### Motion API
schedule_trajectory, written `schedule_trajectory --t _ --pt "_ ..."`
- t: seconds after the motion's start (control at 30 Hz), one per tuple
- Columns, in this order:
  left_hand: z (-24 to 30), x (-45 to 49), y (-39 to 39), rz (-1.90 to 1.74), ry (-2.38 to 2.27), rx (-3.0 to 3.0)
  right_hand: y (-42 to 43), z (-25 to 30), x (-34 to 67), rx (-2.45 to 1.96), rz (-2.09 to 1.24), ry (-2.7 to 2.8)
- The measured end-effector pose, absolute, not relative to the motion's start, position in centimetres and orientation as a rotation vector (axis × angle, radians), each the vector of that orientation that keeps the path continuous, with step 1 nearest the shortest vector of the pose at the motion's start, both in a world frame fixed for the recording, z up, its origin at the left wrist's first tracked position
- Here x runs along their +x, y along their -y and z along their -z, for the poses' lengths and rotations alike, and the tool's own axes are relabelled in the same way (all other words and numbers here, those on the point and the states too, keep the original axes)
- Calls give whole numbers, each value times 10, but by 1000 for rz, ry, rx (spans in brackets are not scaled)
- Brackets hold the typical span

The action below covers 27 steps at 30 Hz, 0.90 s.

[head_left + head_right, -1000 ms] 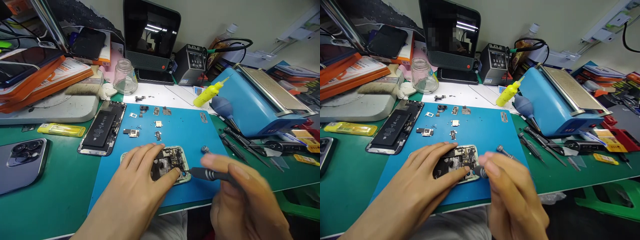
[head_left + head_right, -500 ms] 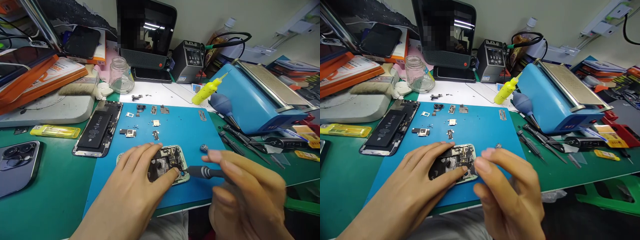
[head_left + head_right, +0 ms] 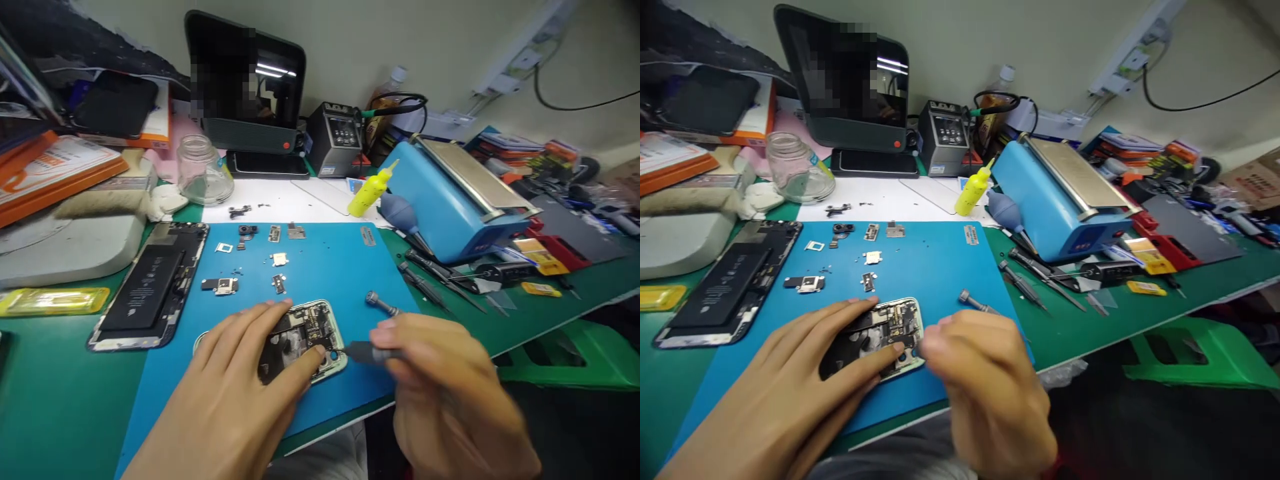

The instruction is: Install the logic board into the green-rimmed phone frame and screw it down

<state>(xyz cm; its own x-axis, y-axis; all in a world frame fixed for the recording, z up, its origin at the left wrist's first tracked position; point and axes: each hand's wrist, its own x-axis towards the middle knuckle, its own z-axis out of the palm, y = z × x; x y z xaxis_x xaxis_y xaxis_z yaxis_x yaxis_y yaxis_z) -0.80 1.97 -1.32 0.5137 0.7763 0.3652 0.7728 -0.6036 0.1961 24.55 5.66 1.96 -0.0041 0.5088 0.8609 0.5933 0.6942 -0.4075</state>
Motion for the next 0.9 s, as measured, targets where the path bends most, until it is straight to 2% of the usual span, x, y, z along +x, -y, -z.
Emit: schedule_trajectory --t 0.17,0.37,0.63,0.9 --pt "21 -12 -26 -772 -1298 2814 -81 -39 304 -1170 114 1398" --pt "21 -4 -22 -814 -1392 2740 -88 -35 352 -1543 43 1908" --pt "24 -8 -23 -811 -1340 2739 -80 -30 346 -1426 324 2165" --pt "13 -4 -22 -769 -1366 2670 -68 -36 322 -1346 218 2208"
